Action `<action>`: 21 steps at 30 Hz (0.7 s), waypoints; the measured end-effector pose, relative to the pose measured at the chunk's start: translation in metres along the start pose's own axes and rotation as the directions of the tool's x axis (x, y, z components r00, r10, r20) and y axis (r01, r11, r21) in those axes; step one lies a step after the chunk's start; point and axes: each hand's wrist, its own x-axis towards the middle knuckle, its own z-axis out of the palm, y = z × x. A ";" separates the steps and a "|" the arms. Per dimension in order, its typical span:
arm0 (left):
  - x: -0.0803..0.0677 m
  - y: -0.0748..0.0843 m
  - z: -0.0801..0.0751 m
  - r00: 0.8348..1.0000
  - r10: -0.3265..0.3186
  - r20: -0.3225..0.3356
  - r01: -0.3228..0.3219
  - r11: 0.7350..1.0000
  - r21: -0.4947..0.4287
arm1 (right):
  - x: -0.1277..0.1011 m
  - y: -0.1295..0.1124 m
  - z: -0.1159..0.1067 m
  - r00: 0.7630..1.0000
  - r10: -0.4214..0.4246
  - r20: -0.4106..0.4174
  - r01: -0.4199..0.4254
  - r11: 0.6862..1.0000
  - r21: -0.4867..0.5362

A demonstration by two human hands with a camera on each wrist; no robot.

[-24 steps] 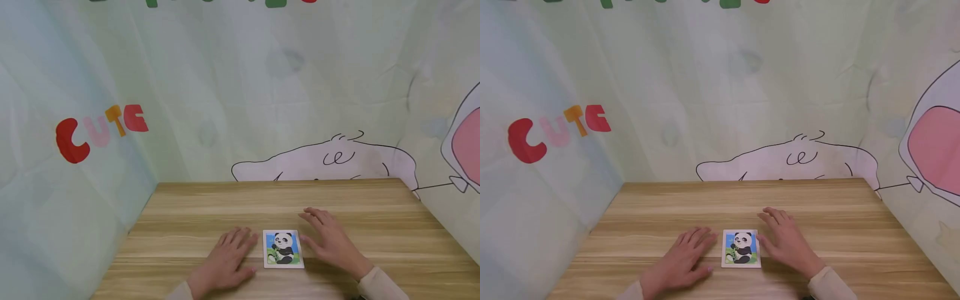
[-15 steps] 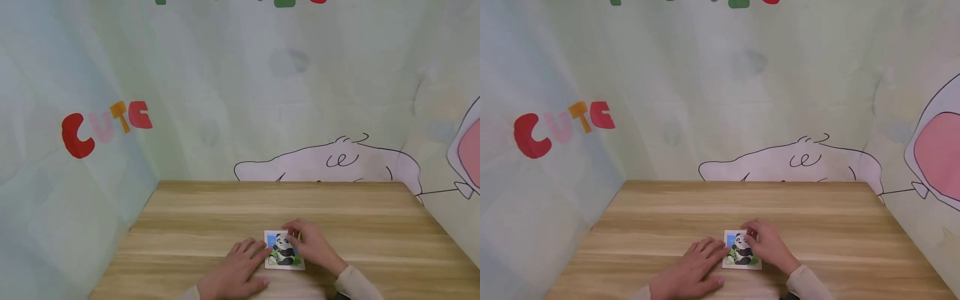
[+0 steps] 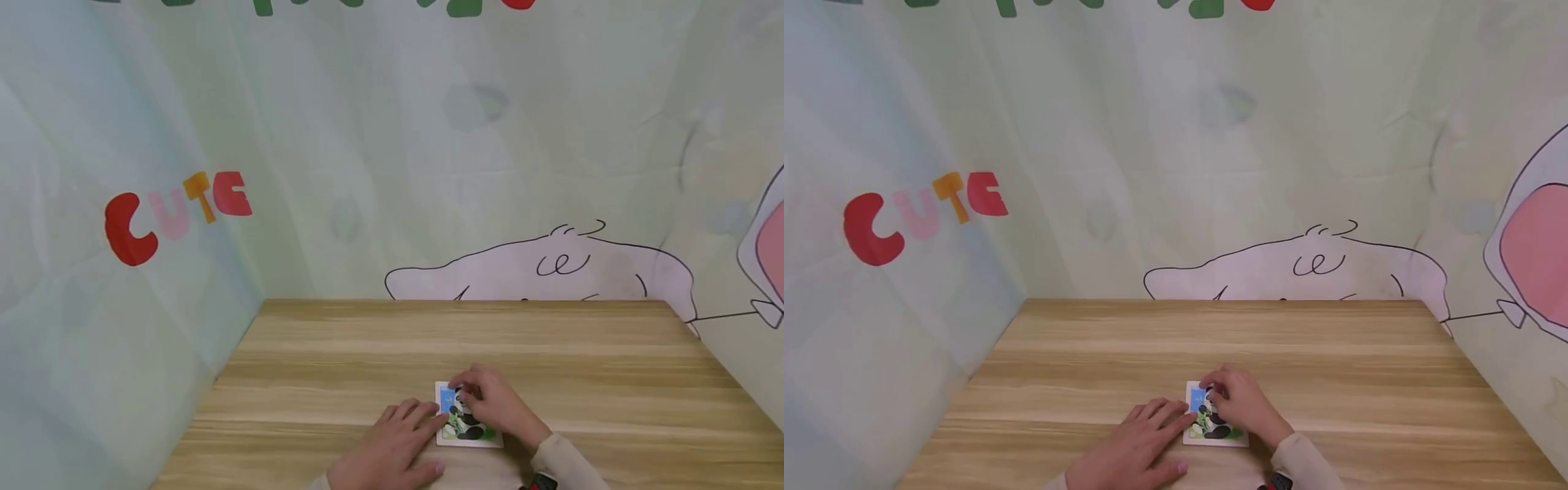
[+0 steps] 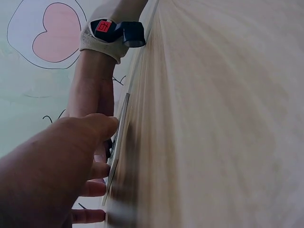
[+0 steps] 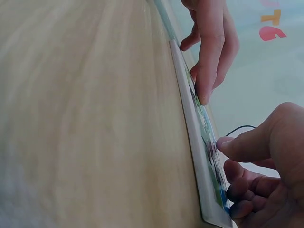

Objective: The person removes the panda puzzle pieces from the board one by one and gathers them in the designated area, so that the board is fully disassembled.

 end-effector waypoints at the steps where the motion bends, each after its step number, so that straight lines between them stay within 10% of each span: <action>1: 0.000 0.000 0.000 1.000 -0.001 0.000 0.001 1.000 0.002 | -0.001 0.000 0.000 1.000 0.002 -0.002 -0.002 1.000 -0.006; 21: 0.002 0.004 -0.001 0.994 -0.073 0.087 0.073 0.997 0.000 | 0.000 -0.012 0.002 0.991 0.134 0.004 -0.134 0.990 0.054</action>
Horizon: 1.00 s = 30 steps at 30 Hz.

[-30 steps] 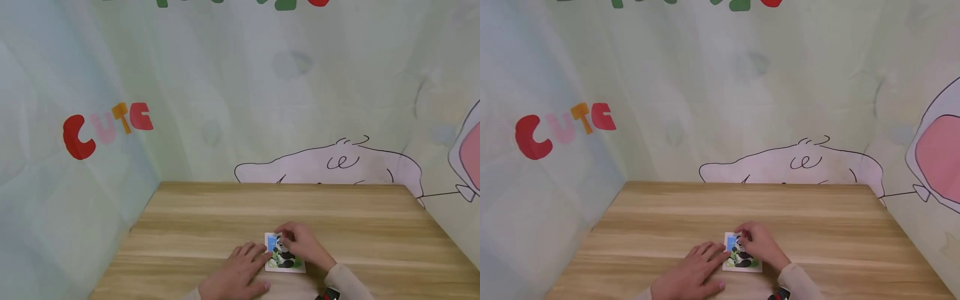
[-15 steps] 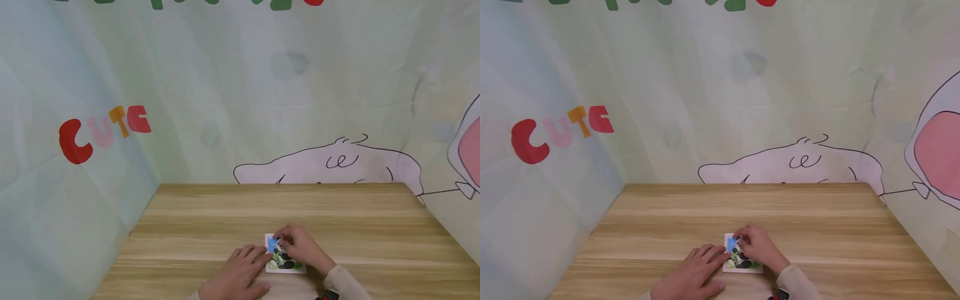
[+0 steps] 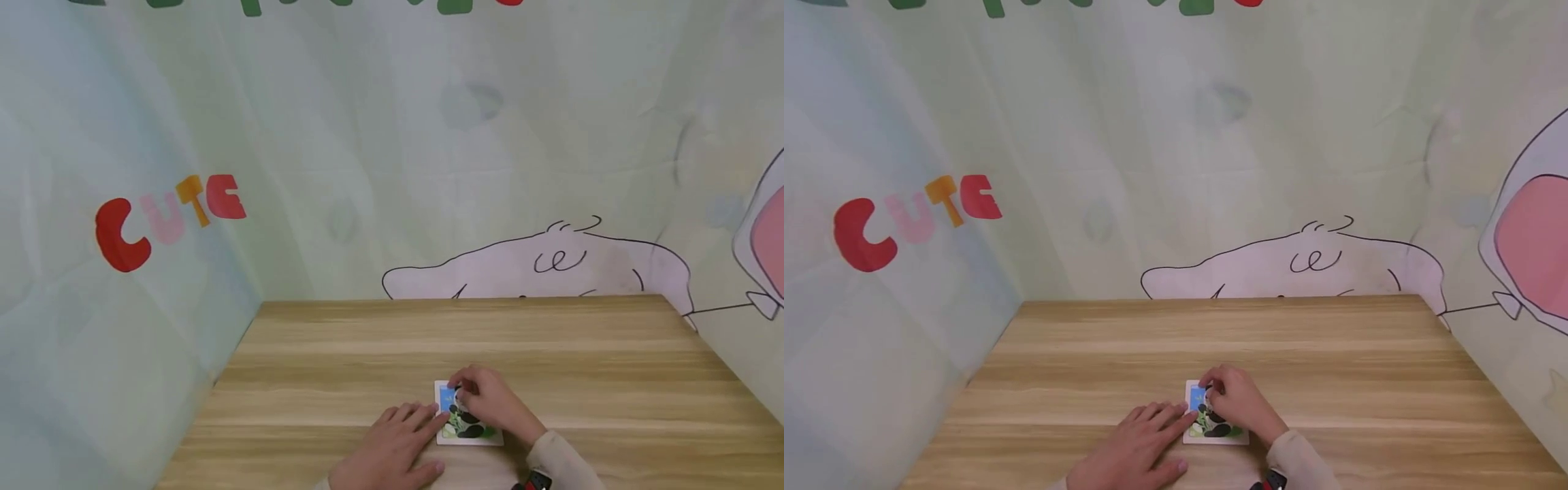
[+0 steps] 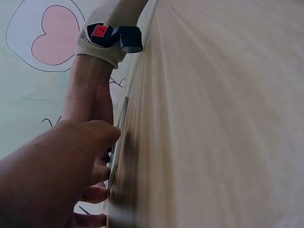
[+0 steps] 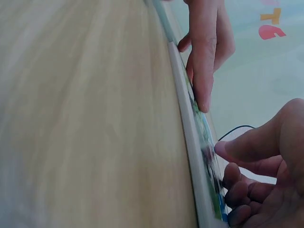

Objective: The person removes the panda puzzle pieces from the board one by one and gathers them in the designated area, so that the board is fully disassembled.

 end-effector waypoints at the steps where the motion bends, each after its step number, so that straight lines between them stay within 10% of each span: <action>1: 0.000 0.000 0.001 1.000 0.001 -0.008 -0.001 1.000 0.005 | 0.000 -0.001 0.000 1.000 0.004 0.001 -0.004 1.000 0.002; 22: 0.004 0.005 0.003 0.999 -0.003 -0.046 0.007 0.997 0.079 | 0.001 0.000 0.001 0.994 0.110 0.005 -0.110 0.985 0.134; 30: 0.007 0.006 0.004 0.998 0.007 -0.068 0.000 0.995 0.098 | 0.001 0.005 -0.003 0.995 0.089 0.035 -0.096 0.936 0.339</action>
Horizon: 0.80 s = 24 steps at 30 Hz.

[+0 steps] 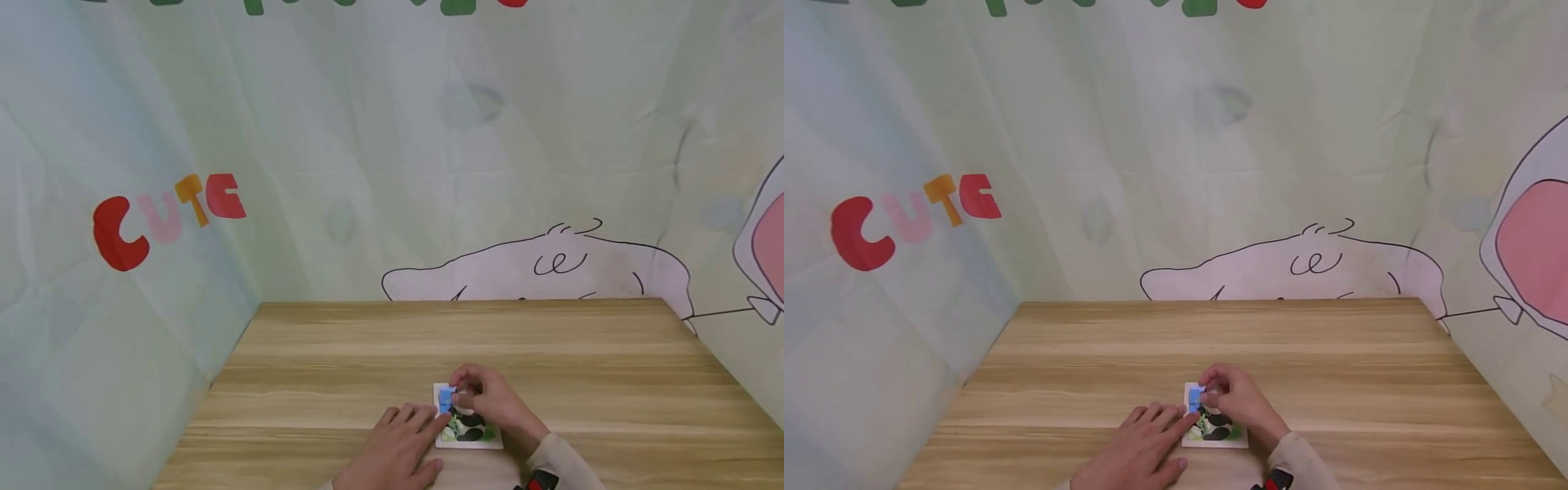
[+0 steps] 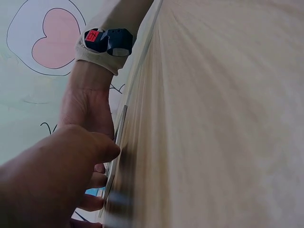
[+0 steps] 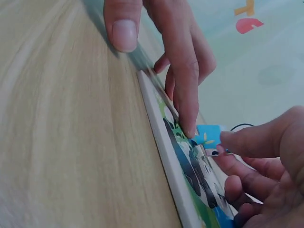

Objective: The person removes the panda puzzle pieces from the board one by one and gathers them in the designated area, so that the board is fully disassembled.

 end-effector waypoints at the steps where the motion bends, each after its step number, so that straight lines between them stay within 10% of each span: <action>1: 0.000 0.000 0.000 1.000 0.001 -0.005 -0.001 1.000 0.002 | 0.000 0.001 0.000 1.000 -0.011 -0.004 0.011 1.000 0.018; 12: 0.002 0.000 0.003 1.000 0.000 -0.024 0.000 1.000 -0.013 | -0.005 0.004 -0.008 0.971 0.155 -0.181 -0.119 0.973 0.197; 24: 0.001 0.003 0.003 0.999 -0.032 -0.020 0.032 0.999 -0.002 | -0.024 0.028 -0.075 0.967 0.126 -0.222 -0.157 0.980 -0.127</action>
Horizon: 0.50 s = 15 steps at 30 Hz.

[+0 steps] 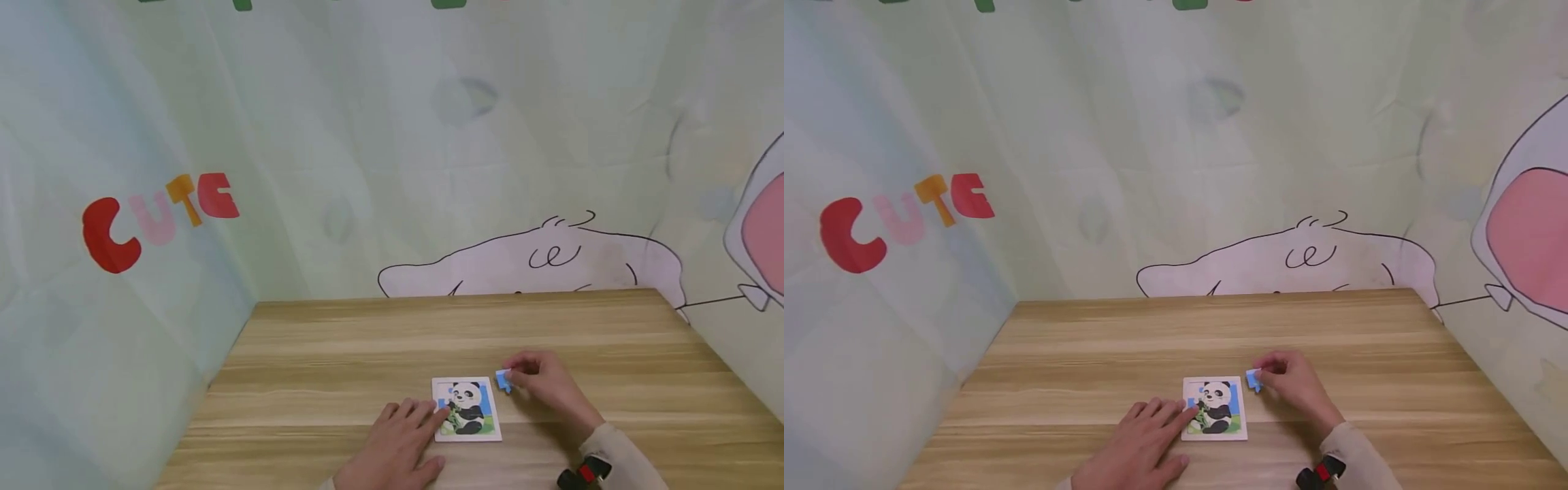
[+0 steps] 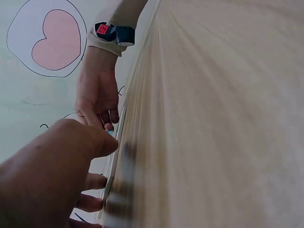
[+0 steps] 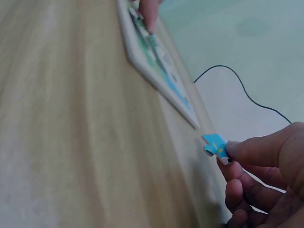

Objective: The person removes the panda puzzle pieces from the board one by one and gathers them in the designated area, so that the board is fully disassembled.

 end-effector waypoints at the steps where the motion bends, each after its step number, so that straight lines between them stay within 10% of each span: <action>1: 0.000 0.000 0.000 1.000 -0.002 0.001 0.002 1.000 0.000 | 0.001 0.002 0.000 1.000 -0.002 0.000 0.002 1.000 -0.018; 15: 0.000 -0.002 -0.001 1.000 0.002 0.026 -0.001 0.999 -0.039 | 0.005 0.005 0.000 0.997 -0.070 -0.034 0.058 0.961 -0.269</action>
